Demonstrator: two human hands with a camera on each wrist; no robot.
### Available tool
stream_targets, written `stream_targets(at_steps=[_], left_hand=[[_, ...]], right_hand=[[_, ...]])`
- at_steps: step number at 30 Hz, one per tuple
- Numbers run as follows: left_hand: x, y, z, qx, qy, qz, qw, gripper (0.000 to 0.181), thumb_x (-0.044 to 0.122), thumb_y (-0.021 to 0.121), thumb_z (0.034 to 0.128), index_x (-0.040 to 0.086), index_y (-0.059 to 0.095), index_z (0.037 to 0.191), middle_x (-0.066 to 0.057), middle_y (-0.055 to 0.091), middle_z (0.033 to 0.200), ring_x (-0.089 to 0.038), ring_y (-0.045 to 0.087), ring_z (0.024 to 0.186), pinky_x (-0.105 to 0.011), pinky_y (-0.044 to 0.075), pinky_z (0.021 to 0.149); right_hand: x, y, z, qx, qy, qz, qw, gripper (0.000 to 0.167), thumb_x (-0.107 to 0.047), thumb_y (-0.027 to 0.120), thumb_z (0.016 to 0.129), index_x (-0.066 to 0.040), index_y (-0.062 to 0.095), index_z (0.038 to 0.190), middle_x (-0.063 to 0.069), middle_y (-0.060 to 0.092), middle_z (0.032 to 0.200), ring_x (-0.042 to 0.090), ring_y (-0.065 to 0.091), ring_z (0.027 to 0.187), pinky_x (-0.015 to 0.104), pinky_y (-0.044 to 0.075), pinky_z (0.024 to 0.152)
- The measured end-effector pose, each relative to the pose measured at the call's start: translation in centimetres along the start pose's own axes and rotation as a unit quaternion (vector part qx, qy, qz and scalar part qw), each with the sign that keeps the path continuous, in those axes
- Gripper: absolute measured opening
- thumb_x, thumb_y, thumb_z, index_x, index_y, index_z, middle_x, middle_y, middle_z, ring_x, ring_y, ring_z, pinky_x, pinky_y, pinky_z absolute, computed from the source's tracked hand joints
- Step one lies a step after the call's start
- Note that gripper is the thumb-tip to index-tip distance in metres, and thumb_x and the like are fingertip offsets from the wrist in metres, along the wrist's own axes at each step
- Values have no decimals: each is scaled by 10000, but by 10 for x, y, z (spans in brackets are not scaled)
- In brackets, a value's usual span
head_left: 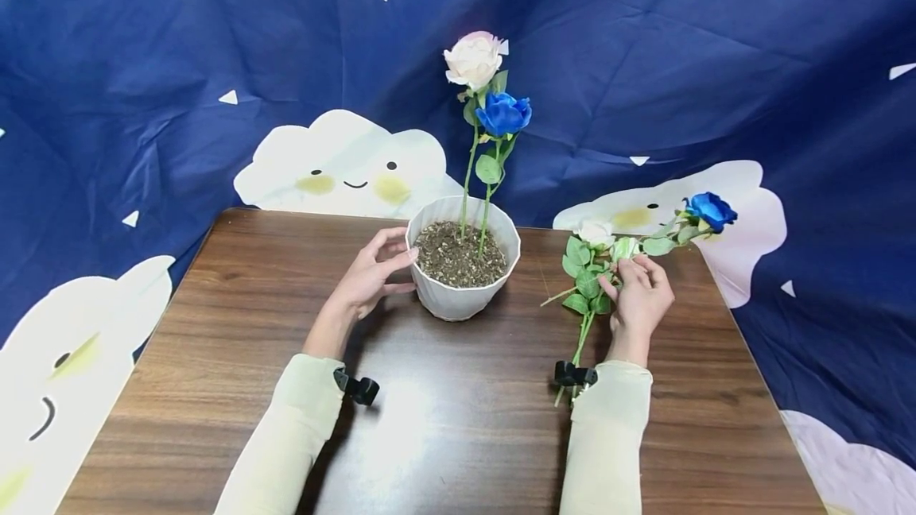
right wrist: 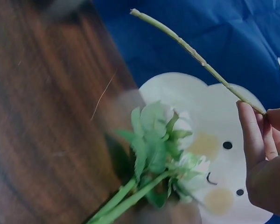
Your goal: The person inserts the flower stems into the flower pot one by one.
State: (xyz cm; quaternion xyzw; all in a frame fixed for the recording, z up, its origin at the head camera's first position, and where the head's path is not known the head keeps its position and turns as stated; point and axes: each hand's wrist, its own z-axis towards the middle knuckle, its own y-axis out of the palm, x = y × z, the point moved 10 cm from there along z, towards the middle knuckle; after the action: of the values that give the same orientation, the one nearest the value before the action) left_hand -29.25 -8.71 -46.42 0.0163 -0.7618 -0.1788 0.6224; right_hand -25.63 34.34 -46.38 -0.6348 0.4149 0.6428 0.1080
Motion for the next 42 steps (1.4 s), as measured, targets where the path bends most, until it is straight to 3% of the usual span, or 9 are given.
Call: stream_targets(at_steps=[8, 25, 35, 42], left_hand=[[0, 0, 1, 8, 13, -23, 10000, 538, 121, 670, 973, 90, 440, 1457, -180, 408, 1364, -319, 529, 1193, -564, 564, 949], [0, 1, -2, 4, 8, 0, 10000, 555, 126, 665, 977, 78, 423, 1475, -188, 392, 1374, -334, 513, 1217, -563, 568, 944], [0, 0, -1, 24, 5, -1, 10000, 560, 120, 659, 978, 75, 414, 1480, -189, 380, 1377, -316, 510, 1199, -562, 570, 940], [0, 1, -1, 30, -16, -2, 10000, 555, 122, 664, 976, 79, 423, 1474, -191, 382, 1381, -322, 517, 1200, -561, 570, 941]], right_hand=[[-18, 23, -3, -259, -231, 226, 9991, 262, 91, 675, 911, 73, 590, 1158, 96, 621, 882, 174, 635, 840, 283, 632, 566], [-46, 67, -19, -666, -559, 675, 9939, 197, 110, 724, 866, 20, 635, 1017, 111, 656, 800, 193, 676, 752, 302, 628, 532], [-63, 99, -32, -1054, -906, 720, 9877, 199, 108, 727, 866, 29, 642, 1028, 85, 672, 760, 197, 679, 726, 317, 630, 529], [-75, 110, -39, -1149, -1035, 762, 9850, 191, 105, 726, 870, -7, 652, 1006, 81, 678, 782, 197, 685, 726, 302, 623, 508]])
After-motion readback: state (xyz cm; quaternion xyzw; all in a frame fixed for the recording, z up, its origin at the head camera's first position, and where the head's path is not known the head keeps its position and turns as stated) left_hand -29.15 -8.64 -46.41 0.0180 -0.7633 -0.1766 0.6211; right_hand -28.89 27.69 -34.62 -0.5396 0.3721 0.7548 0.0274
